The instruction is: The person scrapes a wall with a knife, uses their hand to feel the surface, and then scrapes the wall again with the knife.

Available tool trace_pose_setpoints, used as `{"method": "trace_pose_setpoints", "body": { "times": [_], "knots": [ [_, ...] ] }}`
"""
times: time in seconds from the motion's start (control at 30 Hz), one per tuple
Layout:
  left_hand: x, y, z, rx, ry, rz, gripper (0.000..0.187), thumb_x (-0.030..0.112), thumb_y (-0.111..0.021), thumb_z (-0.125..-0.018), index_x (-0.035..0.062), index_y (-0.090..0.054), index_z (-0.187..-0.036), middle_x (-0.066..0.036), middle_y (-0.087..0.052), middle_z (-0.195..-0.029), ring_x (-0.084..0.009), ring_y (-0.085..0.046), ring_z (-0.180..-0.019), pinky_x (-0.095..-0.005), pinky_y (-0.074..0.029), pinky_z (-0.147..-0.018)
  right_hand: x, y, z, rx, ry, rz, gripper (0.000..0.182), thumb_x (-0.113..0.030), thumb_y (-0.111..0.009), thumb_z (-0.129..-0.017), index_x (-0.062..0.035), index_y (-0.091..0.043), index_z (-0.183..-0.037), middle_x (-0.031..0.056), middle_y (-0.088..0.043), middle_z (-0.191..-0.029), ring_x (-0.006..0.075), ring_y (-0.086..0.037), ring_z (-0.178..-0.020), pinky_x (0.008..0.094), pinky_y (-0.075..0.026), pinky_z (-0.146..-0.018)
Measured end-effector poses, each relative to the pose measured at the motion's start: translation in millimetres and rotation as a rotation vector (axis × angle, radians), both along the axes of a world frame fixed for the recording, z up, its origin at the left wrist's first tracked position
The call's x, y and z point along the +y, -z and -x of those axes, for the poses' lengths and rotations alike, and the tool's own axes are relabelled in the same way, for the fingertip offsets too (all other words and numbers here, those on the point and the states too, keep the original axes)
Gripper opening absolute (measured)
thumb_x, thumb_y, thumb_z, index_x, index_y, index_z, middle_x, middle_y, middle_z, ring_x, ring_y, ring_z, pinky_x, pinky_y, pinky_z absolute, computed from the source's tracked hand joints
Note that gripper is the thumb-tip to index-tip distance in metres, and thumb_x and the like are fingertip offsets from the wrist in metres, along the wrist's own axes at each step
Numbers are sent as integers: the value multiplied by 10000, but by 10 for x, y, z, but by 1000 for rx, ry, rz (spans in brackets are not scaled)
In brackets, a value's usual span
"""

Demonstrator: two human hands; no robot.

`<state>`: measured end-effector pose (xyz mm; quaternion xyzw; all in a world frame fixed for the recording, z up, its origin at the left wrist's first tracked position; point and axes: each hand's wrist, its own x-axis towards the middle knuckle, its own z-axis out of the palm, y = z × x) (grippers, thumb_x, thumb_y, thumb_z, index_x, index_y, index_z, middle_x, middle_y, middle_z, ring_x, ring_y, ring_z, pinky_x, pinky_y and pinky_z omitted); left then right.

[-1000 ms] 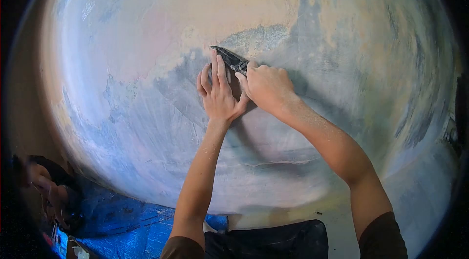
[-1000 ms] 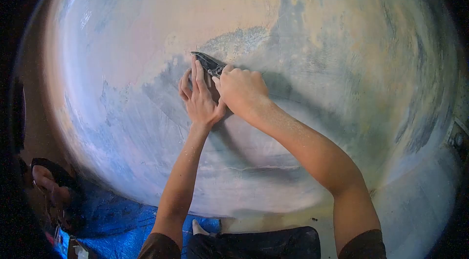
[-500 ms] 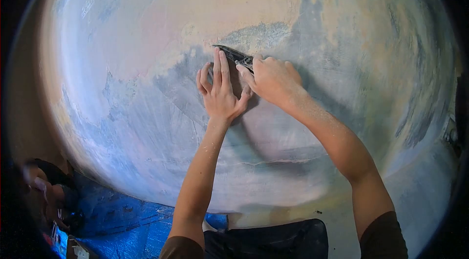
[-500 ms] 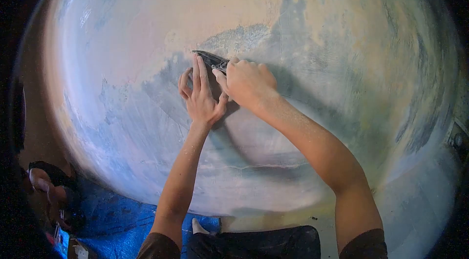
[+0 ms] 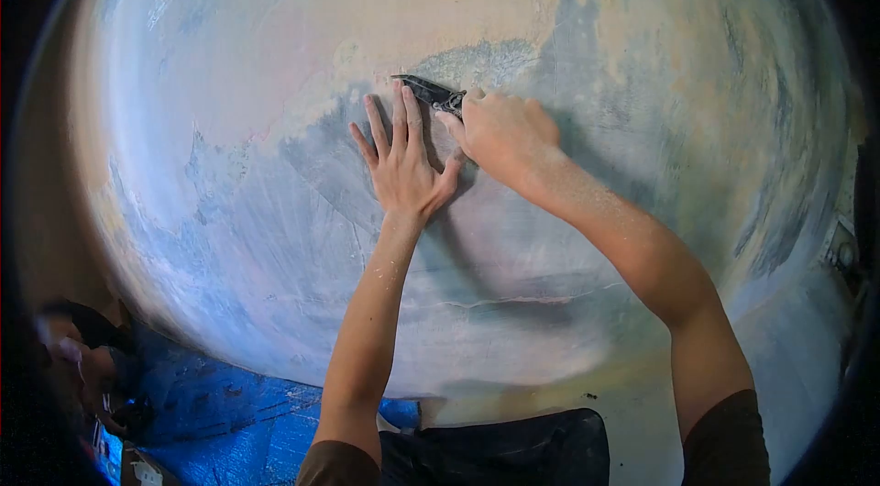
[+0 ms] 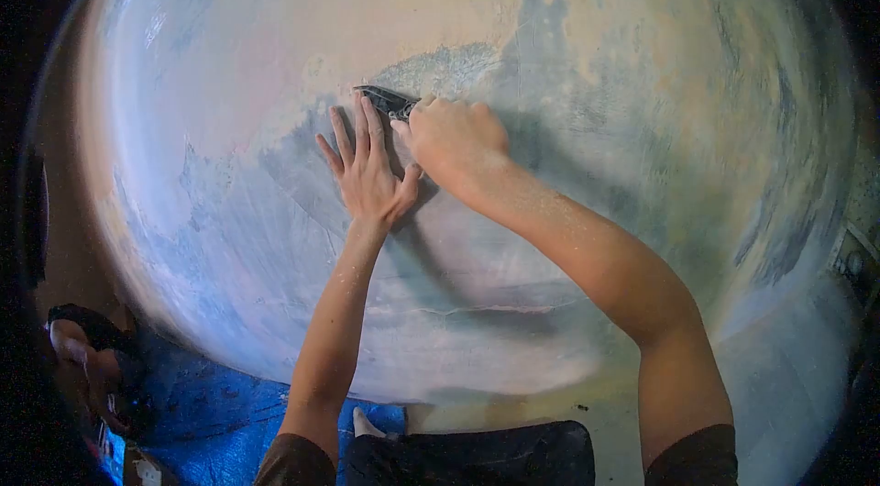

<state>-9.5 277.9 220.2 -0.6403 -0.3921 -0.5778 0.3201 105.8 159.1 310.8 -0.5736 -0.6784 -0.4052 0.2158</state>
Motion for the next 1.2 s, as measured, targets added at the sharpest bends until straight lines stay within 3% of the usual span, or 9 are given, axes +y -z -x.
{"method": "trace_pose_setpoints", "body": {
  "times": [0.13, 0.23, 0.83, 1.2],
  "knots": [
    [-1, 8, 8, 12, 42, -10, 1049, 693, -449, -888, -4, -171, -1621, -136, -196, -1700, -387, -34, -1581, -591, 101, -1229, 61, 31, -61, 44, -71, -5, 539, -481, -475, -1049, -6, -717, -961, 196, -737, -842, 352, -743, -770, 453, -594, -667],
    [-9, 40, 25, 16, 127, -55, 993, 629, -534, -883, 35, -231, -1618, -105, -231, -1694, -377, -63, -1581, -589, 71, -1239, 67, 77, -98, 60, -76, 2, 543, -487, -476, -1047, -7, -712, -952, 197, -732, -816, 355, -740, -756, 450, -591, -657],
    [-30, -3, -29, 1, 77, -24, 1002, 656, -527, -892, 37, -224, -1620, -100, -215, -1697, -369, -45, -1583, -602, 58, -1237, 79, 12, -136, 36, -33, -4, 549, -499, -474, -1048, -8, -704, -962, 194, -728, -801, 362, -738, -745, 460, -587, -642],
    [-15, 43, 15, 26, 141, -82, 982, 590, -564, -886, 21, -230, -1614, -133, -234, -1687, -398, -107, -1570, -584, -33, -1250, 69, 90, -117, 94, -81, 41, 558, -501, -478, -1042, -7, -720, -949, 213, -725, -801, 378, -735, -745, 477, -588, -670]
  ]
}}
